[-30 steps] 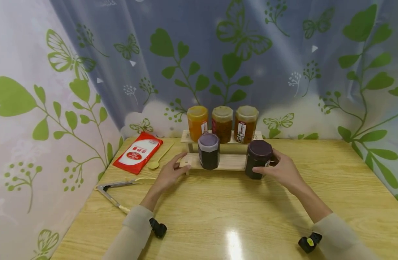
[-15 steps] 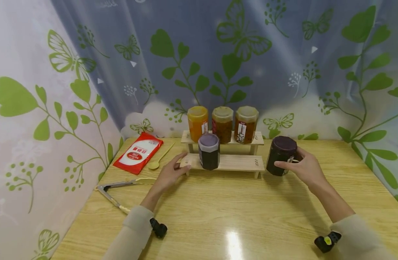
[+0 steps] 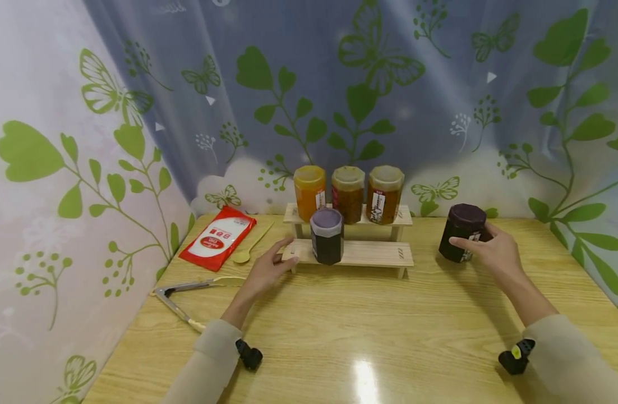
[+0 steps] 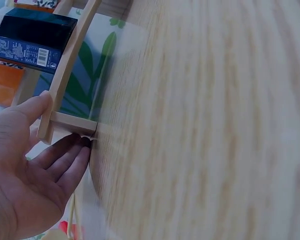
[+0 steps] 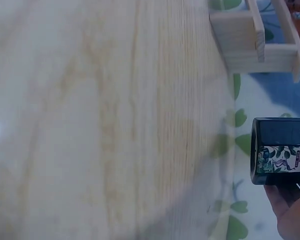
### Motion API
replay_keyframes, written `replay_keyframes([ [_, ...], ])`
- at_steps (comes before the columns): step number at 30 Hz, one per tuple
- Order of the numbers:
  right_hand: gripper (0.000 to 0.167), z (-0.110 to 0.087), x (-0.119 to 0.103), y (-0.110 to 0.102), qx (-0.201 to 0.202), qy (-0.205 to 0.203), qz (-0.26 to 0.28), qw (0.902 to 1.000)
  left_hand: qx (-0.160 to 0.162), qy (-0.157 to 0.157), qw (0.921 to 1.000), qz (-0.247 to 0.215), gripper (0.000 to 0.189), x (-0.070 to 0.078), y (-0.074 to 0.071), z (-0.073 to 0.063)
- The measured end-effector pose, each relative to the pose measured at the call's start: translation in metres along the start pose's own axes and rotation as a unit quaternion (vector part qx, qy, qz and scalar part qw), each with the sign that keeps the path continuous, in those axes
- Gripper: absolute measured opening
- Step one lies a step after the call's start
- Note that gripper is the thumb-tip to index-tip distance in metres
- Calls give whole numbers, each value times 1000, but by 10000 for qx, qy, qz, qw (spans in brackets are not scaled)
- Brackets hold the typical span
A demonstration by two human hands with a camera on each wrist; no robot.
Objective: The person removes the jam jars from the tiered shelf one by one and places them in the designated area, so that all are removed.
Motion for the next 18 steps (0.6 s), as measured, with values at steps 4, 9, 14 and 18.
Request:
replay_keyframes([
  [4,106,10,5,-2,130,109,19,9999,4,-6,10000,-20,64,0,-1,0],
  [9,106,22,10,-1,300,275,24,9992,48,36,9999,-97,64,0,-1,1],
  [14,109,30,17,0,373,432,6,9984,56,47,9999,-152,63,1,0,0],
  [18,107,35,20,3,452,488,65,9978,80,53,9998,-160,63,0,0,0],
])
Point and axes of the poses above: each hand's wrist, its own z-axis towards the middle knuckle, its own y-axis out of the palm, x = y × z, the point moved 10 cm from there along z, towards the middle knuckle
